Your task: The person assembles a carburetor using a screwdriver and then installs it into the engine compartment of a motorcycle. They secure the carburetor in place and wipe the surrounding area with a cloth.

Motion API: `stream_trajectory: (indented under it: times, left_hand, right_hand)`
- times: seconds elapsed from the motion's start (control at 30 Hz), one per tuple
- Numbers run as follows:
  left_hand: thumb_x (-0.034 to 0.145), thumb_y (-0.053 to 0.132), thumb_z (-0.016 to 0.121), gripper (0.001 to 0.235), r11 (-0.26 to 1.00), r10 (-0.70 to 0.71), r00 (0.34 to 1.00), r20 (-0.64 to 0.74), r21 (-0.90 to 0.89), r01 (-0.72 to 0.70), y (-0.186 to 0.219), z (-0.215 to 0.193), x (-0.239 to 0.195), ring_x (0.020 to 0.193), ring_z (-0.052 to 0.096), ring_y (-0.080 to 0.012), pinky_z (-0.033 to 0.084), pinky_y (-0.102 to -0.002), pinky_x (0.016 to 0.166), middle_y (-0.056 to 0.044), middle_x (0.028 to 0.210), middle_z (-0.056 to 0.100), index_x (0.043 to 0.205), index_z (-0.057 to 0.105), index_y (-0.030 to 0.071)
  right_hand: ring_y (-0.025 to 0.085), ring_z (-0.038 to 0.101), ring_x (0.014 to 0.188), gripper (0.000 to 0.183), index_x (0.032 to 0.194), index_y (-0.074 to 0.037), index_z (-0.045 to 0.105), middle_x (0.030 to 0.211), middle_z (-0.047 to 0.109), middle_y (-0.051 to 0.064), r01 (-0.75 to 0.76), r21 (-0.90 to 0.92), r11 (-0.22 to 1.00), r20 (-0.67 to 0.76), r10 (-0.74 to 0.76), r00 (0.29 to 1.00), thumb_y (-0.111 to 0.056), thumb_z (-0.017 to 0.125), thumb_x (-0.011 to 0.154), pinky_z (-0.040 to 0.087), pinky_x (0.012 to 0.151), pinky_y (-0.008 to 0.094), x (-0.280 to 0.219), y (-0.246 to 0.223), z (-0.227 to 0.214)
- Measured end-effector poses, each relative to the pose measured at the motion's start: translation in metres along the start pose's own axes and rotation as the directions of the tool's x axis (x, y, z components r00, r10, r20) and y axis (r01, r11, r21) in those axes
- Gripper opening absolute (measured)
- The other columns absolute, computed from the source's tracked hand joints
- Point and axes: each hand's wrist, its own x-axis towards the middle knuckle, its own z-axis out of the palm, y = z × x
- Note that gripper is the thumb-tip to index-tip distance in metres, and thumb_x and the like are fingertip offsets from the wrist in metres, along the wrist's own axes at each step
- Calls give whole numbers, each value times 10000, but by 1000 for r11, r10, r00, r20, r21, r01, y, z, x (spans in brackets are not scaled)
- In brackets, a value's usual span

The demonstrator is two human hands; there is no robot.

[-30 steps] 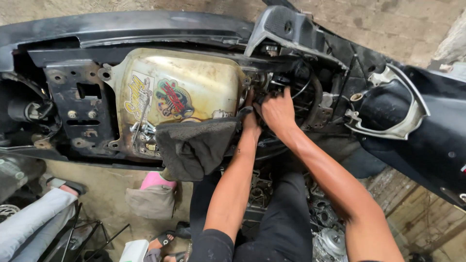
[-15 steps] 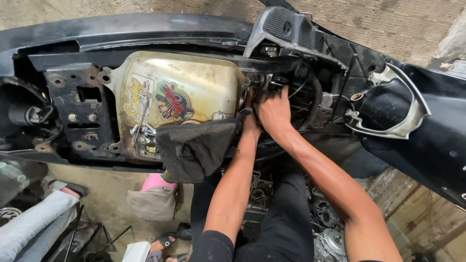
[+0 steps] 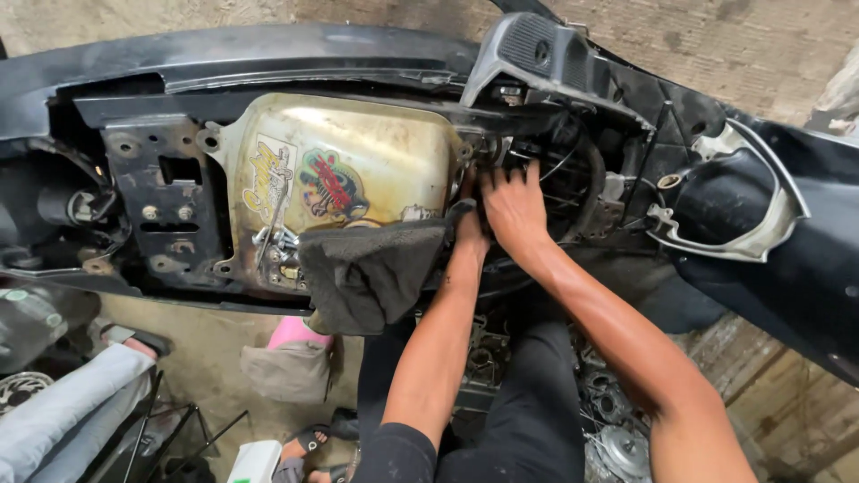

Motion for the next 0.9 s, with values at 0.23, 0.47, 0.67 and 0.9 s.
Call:
stream_trajectory:
  times: [0.23,0.47,0.67,0.9]
  left_hand:
    - [904,789,528,815,999,-30,999,40,-22,31,-2,-2,5,1358,501,-264,359,-348,1144,-72,1440,549,1412,573,152]
    - [826,508,813,486,973,185,967,-174,172,-156,-21,15,-8,863,714,-226,562,-315,717,-100,1043,743,1090,749,104]
    - [818,498,827,454,982,163,981,-101,111,-152,-15,12,-16,853,719,-234,573,-347,739,-96,1003,747,1040,759,107]
    - [808,485,846,414,990,138,990,-1,-1,-138,-12,8,-26,840,727,-243,587,-390,769,-92,949,753,971,772,111]
  right_hand:
    - [276,672,772,199,810,-108,776,708,727,66,11,-43,999,73,-8,997,-183,611,891,233,1116,703,3,4,17]
    - [318,659,816,221,1017,-47,730,848,704,149,50,7,999,-9,-50,999,-189,580,940,327,1045,632,-5,7,18]
    - [298,670,805,335,1022,-65,722,832,726,124,-64,-39,997,48,66,997,-337,528,1012,216,1122,703,-4,-3,17]
    - [307,615,765,366,973,10,681,796,661,168,19,-58,998,-47,-22,999,-349,612,965,307,1054,644,-11,-1,52]
